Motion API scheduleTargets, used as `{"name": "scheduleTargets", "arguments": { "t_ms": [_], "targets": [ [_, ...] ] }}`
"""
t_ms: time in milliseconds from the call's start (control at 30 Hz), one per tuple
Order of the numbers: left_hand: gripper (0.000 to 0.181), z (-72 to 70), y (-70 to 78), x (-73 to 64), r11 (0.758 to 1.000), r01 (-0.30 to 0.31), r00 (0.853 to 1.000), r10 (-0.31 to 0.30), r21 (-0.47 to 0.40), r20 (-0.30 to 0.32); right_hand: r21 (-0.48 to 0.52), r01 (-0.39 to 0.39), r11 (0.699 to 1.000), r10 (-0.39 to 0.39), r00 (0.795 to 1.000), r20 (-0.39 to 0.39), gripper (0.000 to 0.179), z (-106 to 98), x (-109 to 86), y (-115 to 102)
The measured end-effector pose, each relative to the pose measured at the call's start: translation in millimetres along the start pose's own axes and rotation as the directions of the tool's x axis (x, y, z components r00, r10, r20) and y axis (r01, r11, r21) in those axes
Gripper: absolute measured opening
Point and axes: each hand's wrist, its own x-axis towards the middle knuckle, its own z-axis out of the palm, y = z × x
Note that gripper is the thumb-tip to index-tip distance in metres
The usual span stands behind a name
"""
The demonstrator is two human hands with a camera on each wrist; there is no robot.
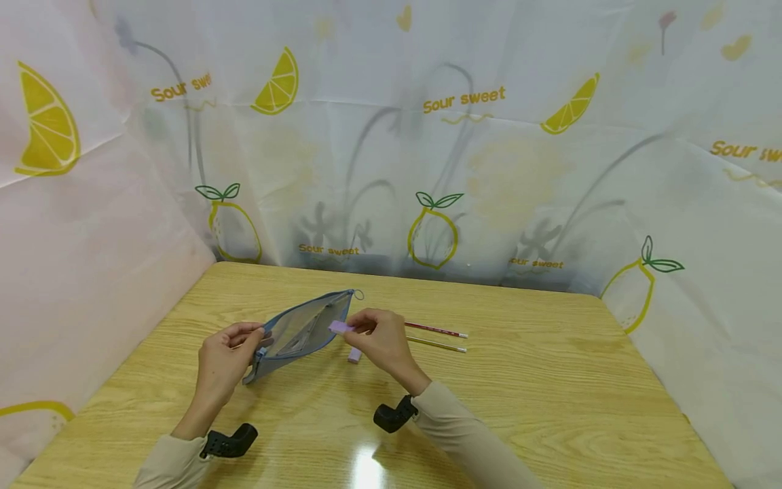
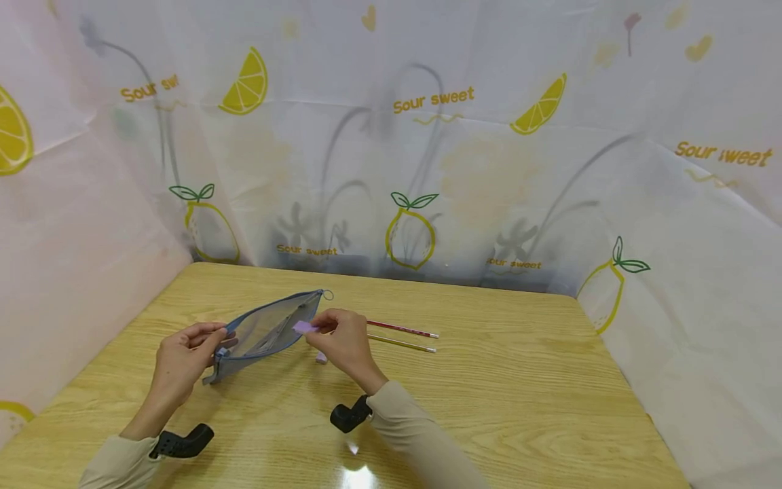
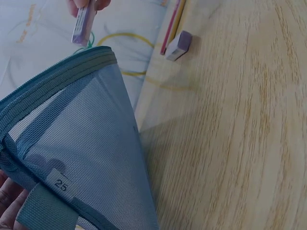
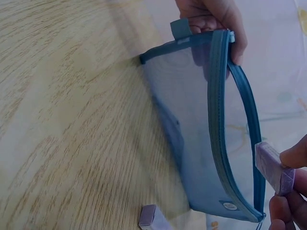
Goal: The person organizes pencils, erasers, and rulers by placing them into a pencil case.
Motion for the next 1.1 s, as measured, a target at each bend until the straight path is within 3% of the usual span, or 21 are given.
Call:
{"name": "scheduleTargets", "arguments": {
  "t_ms": [667, 1100],
  "targets": [
    [0.025, -0.2, -2.2, 1.2, 1.000, -0.009, 1.000, 0.009, -0.011, 0.003, -0.042, 0.009, 0.999, -0.006, 0.997, 0.071, 0.004, 11, 13.7, 3],
    [0.024, 0.3, -3.0, 1.2, 1.000, -0.016, 1.000, 0.016, -0.008, 0.006, -0.130, 0.013, 0.991, 0.005, 0.991, 0.136, 0.003, 25, 19.2, 5]
  ]
}}
